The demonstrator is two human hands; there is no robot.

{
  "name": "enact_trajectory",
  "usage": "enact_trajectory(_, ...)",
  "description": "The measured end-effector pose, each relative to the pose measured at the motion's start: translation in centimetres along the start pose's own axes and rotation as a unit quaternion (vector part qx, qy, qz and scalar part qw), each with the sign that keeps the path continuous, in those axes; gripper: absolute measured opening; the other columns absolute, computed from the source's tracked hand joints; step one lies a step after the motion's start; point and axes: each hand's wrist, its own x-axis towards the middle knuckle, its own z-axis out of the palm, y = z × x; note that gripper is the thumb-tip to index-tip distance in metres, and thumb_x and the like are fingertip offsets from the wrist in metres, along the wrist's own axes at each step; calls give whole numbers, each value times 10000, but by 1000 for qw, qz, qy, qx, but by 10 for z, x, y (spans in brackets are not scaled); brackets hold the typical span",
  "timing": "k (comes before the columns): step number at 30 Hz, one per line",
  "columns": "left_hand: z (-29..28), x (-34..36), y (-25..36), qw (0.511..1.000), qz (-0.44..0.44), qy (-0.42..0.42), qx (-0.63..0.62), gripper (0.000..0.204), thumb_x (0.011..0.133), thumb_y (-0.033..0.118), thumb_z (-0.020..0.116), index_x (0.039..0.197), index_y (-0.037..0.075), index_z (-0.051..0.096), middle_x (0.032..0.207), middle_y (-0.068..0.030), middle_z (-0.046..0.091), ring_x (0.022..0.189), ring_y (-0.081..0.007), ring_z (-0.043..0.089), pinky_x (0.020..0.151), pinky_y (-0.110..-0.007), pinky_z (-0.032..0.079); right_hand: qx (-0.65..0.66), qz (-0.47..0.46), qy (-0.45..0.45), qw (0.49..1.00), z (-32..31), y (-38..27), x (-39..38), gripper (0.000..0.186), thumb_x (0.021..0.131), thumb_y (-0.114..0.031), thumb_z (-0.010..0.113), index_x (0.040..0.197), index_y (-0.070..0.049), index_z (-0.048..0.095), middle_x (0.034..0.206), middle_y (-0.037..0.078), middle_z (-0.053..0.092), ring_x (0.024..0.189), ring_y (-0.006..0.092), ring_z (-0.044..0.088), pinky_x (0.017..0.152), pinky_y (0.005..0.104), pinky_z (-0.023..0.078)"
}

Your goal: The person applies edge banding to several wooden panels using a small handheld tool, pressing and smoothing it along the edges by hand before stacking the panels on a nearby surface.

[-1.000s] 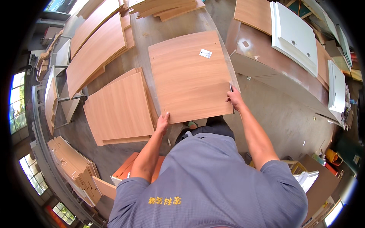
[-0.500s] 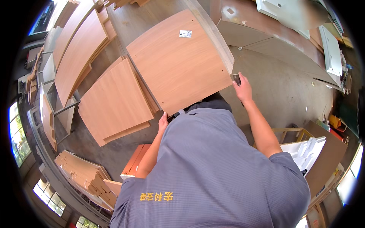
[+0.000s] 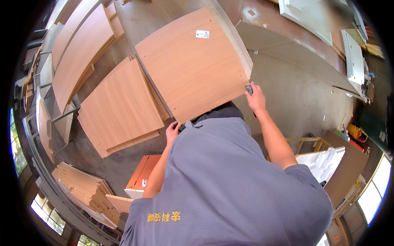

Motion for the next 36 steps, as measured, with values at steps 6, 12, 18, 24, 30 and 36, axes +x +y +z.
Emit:
enact_trajectory(6, 3, -10, 9, 999, -27, 6, -17, 242, 948, 141, 661, 1134, -14, 668, 874, -21, 656, 668, -78, 569, 591, -229, 496, -25, -43, -31, 998, -5, -61, 93, 589, 857, -255, 677, 1390, -79, 500, 1323, 142, 556, 1148, 368, 584, 940, 456, 495)
enact_trajectory(12, 18, -27, 8, 984, -104, 77, -122, 289, 943, 141, 665, 1178, -29, 658, 952, -80, 698, 778, -144, 671, 687, -271, 570, -65, -145, -64, 985, -15, -155, 230, 389, 836, -239, 670, 1170, -50, 604, 1189, 191, 632, 1094, 379, 607, 892, 481, 501)
enact_trajectory(18, 27, -27, 13, 970, -127, 121, -165, 269, 935, 110, 670, 1165, -28, 677, 957, -76, 704, 791, -142, 669, 684, -259, 563, -105, -193, -103, 970, -29, -230, 344, 427, 813, -296, 674, 1180, -83, 626, 1134, 175, 669, 1083, 373, 618, 883, 478, 504)
enact_trajectory(24, 26, -25, 20, 969, -130, 122, -171, 266, 921, 87, 677, 1153, -43, 680, 943, -77, 711, 785, -122, 661, 661, -221, 519, -182, -342, -196, 901, -59, -239, 405, 582, 788, -238, 717, 1343, -131, 574, 1265, 122, 627, 1166, 317, 591, 969, 407, 485)
enact_trajectory(30, 18, -26, -6, 968, -122, 115, -186, 260, 908, 88, 694, 1134, -41, 689, 942, -76, 713, 796, -111, 656, 676, -226, 525, -271, -497, -269, 780, -42, -287, 412, 617, 776, -115, 716, 1370, -143, 552, 1324, 75, 594, 1175, 318, 572, 968, 403, 492)
enact_trajectory(36, 20, -25, 3, 971, -91, 98, -196, 254, 898, 86, 707, 1119, -40, 697, 957, -60, 715, 829, -116, 667, 734, -238, 540, -274, -569, -287, 720, 43, -392, 338, 460, 803, -126, 662, 1261, -158, 630, 1172, 89, 671, 1077, 328, 620, 877, 419, 521)
